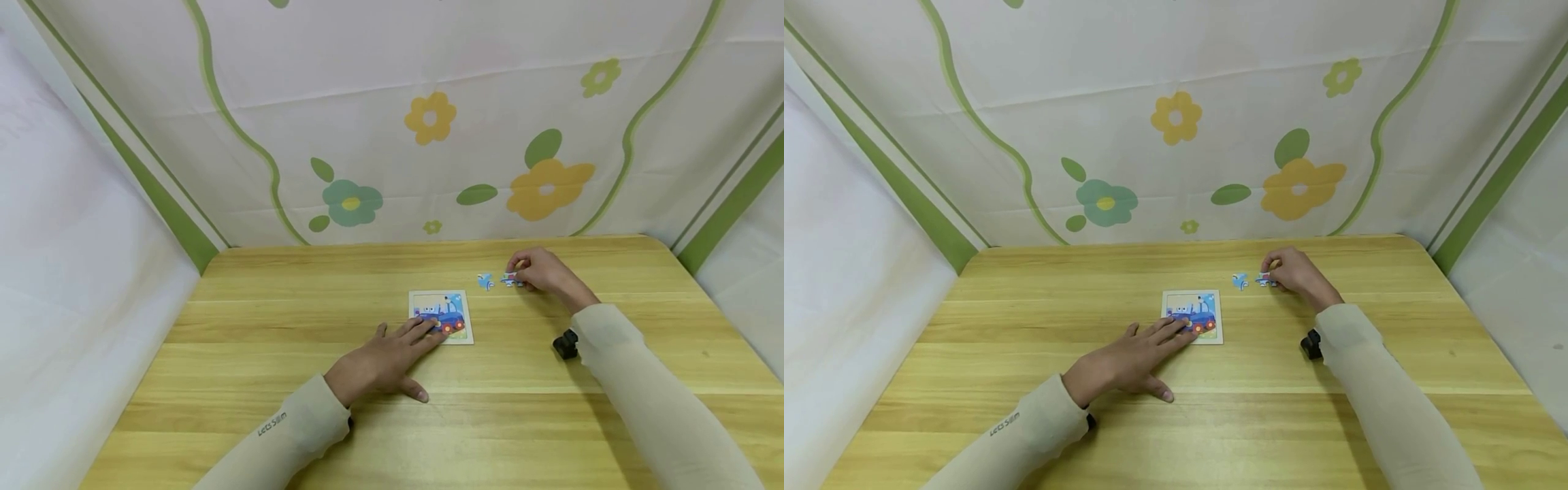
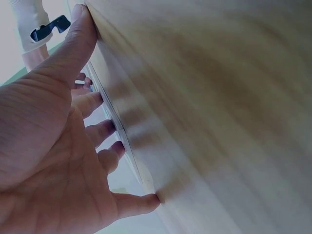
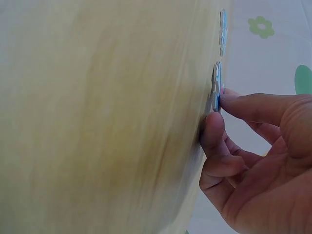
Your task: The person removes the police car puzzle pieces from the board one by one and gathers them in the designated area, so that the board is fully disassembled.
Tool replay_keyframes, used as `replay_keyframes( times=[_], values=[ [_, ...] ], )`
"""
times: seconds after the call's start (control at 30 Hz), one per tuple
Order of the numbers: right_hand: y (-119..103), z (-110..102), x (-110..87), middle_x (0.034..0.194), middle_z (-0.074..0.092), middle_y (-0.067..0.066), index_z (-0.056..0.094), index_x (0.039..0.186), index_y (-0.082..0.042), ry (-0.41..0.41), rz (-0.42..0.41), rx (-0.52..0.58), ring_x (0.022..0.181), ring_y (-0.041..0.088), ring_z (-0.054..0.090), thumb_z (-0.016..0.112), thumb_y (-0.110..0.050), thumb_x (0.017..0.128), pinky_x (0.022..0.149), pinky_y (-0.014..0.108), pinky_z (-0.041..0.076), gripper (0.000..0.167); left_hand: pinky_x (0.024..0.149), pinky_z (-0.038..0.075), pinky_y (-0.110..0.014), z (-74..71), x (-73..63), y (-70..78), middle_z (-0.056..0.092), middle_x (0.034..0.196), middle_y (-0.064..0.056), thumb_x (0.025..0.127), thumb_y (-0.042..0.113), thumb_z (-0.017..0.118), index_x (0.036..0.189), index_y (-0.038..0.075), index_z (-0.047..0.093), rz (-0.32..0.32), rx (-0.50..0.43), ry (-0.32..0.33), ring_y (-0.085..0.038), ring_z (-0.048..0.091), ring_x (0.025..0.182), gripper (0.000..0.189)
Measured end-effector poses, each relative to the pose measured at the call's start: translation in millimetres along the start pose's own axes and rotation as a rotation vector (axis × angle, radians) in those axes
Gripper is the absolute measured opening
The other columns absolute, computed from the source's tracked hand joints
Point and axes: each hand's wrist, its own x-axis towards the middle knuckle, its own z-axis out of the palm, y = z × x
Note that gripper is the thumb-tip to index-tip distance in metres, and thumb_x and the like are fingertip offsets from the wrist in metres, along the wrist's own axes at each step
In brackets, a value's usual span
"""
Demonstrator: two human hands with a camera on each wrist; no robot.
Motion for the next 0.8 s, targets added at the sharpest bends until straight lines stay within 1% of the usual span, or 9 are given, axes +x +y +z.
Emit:
replay_keyframes(
  times=[0.17, 0.27, 0.4, 0.6, 0.8],
  values=[
    [-1.0, -1.3, -2.1, 0.078, 0.061, 0.010, 0.069, 0.113, 0.005, 0.002, 0.008, -0.005, 0.062, 0.017, 0.053, 0.055, 0.004, 0.098, 0.056, 0.028, 0.046, 0.020, 0.127, 0.018, -0.068, -1.3, -0.9, 0.9, 0.006, 0.179, 0.004, 0.087, 0.058, 0.075, 0.170, 0.032, 0.017, -0.001, -0.004, -0.003, -0.024, 0.009, 0.166, 0.104],
    [-0.5, -1.7, -3.4, 0.078, 0.059, 0.009, 0.068, 0.114, 0.005, -0.003, 0.005, -0.011, 0.063, 0.018, 0.052, 0.057, 0.005, 0.095, 0.056, 0.028, 0.044, 0.023, 0.127, 0.018, -0.068, -1.2, -1.4, 1.0, 0.007, 0.179, 0.004, 0.087, 0.058, 0.075, 0.170, 0.032, 0.017, -0.004, -0.013, -0.005, -0.023, 0.008, 0.166, 0.103],
    [0.8, -0.2, -4.0, 0.081, 0.057, 0.009, 0.069, 0.111, 0.004, -0.005, -0.014, -0.043, 0.065, 0.018, 0.053, 0.062, 0.005, 0.091, 0.057, 0.027, 0.045, 0.021, 0.127, 0.018, -0.068, 0.1, -1.6, 0.5, 0.006, 0.179, 0.005, 0.087, 0.058, 0.075, 0.170, 0.032, 0.017, -0.005, -0.019, -0.006, -0.023, 0.008, 0.166, 0.104],
    [1.6, 0.9, -3.9, 0.083, 0.056, 0.010, 0.069, 0.108, 0.004, -0.007, -0.034, -0.078, 0.065, 0.017, 0.054, 0.065, 0.005, 0.091, 0.057, 0.027, 0.046, 0.017, 0.127, 0.018, -0.068, 1.5, -1.2, -0.2, 0.006, 0.179, 0.005, 0.087, 0.058, 0.074, 0.170, 0.033, 0.016, -0.003, -0.015, -0.004, -0.023, 0.008, 0.166, 0.104],
    [2.2, -0.1, -3.8, 0.083, 0.057, 0.010, 0.069, 0.109, 0.005, -0.007, -0.031, -0.073, 0.065, 0.017, 0.053, 0.065, 0.004, 0.091, 0.057, 0.028, 0.046, 0.018, 0.127, 0.019, -0.068, 0.9, -0.5, -0.2, 0.007, 0.179, 0.005, 0.087, 0.058, 0.074, 0.170, 0.033, 0.017, -0.003, -0.010, 0.001, -0.023, 0.009, 0.166, 0.104]
  ],
)
